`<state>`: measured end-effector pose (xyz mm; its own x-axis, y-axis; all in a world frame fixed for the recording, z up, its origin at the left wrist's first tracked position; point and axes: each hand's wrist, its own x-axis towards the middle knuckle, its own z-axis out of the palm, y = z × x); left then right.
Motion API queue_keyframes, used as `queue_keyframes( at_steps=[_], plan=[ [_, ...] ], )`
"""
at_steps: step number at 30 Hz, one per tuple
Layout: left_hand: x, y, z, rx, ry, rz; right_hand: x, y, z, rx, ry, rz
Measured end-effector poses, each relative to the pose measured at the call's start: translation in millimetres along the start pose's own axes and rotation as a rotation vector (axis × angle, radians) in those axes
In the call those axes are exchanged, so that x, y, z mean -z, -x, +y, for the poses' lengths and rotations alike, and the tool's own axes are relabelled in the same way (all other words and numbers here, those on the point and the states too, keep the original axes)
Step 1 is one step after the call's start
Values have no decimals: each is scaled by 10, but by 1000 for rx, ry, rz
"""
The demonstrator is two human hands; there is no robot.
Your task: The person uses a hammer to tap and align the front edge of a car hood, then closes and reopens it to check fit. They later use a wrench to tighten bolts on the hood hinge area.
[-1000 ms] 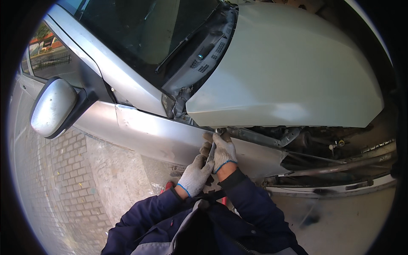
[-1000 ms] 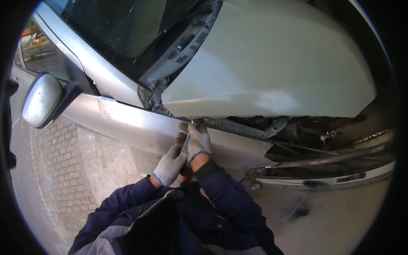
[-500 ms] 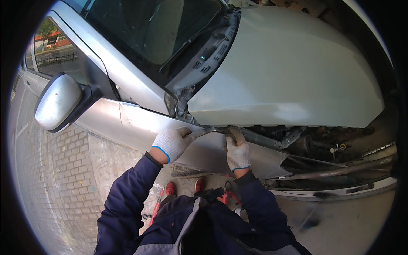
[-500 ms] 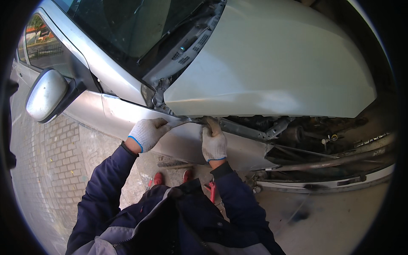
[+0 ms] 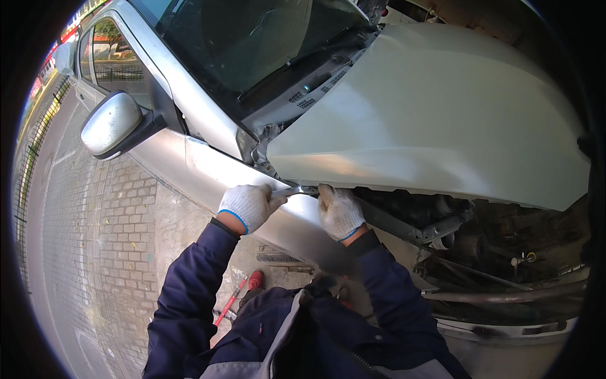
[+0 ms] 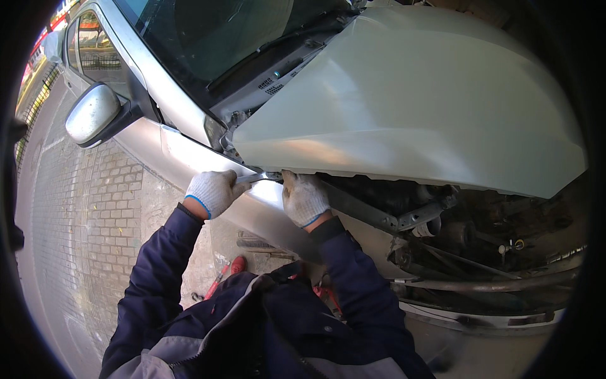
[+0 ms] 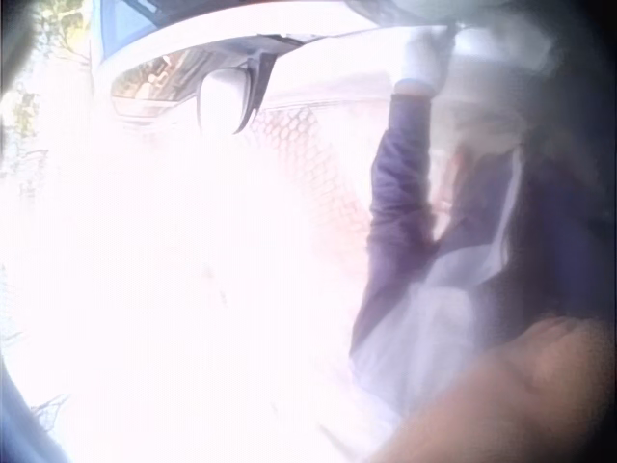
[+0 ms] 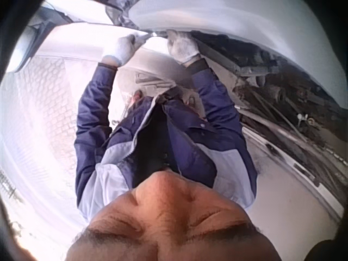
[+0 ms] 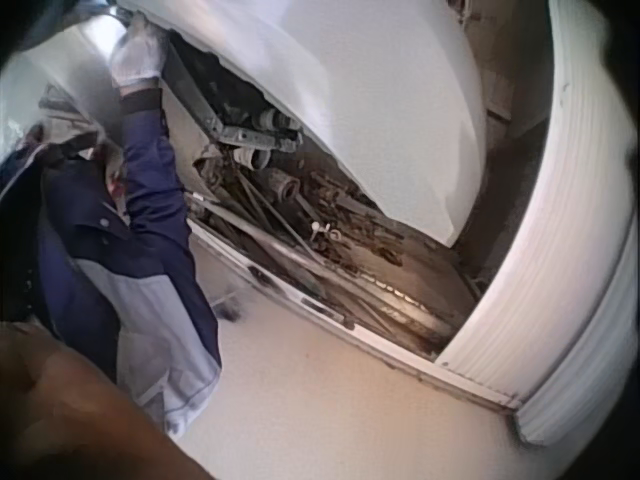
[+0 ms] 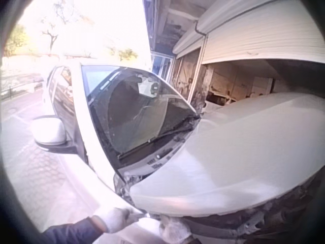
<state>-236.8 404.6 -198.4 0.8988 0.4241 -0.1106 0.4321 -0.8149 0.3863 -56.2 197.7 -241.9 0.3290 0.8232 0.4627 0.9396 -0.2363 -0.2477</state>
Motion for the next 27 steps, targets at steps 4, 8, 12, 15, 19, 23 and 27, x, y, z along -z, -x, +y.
queue_keyframes(
  at_steps=[4,8,12,15,19,23,27],
  plan=[
    [-88,106,264,167,-134,87,-21,137,132,45,-44,-51],
    [-149,107,424,306,-186,122,88,525,291,123,-125,-95],
    [-166,49,483,436,-212,93,436,1007,559,43,-160,-94],
    [-174,-14,480,515,-171,105,701,1246,797,28,-45,-27],
    [-247,-107,439,597,-237,113,928,1474,948,23,62,88],
    [-311,-182,379,633,-242,151,1000,1591,959,-75,7,-8],
    [-337,-199,348,688,-260,141,1024,1564,958,-48,100,-68]
  ],
)
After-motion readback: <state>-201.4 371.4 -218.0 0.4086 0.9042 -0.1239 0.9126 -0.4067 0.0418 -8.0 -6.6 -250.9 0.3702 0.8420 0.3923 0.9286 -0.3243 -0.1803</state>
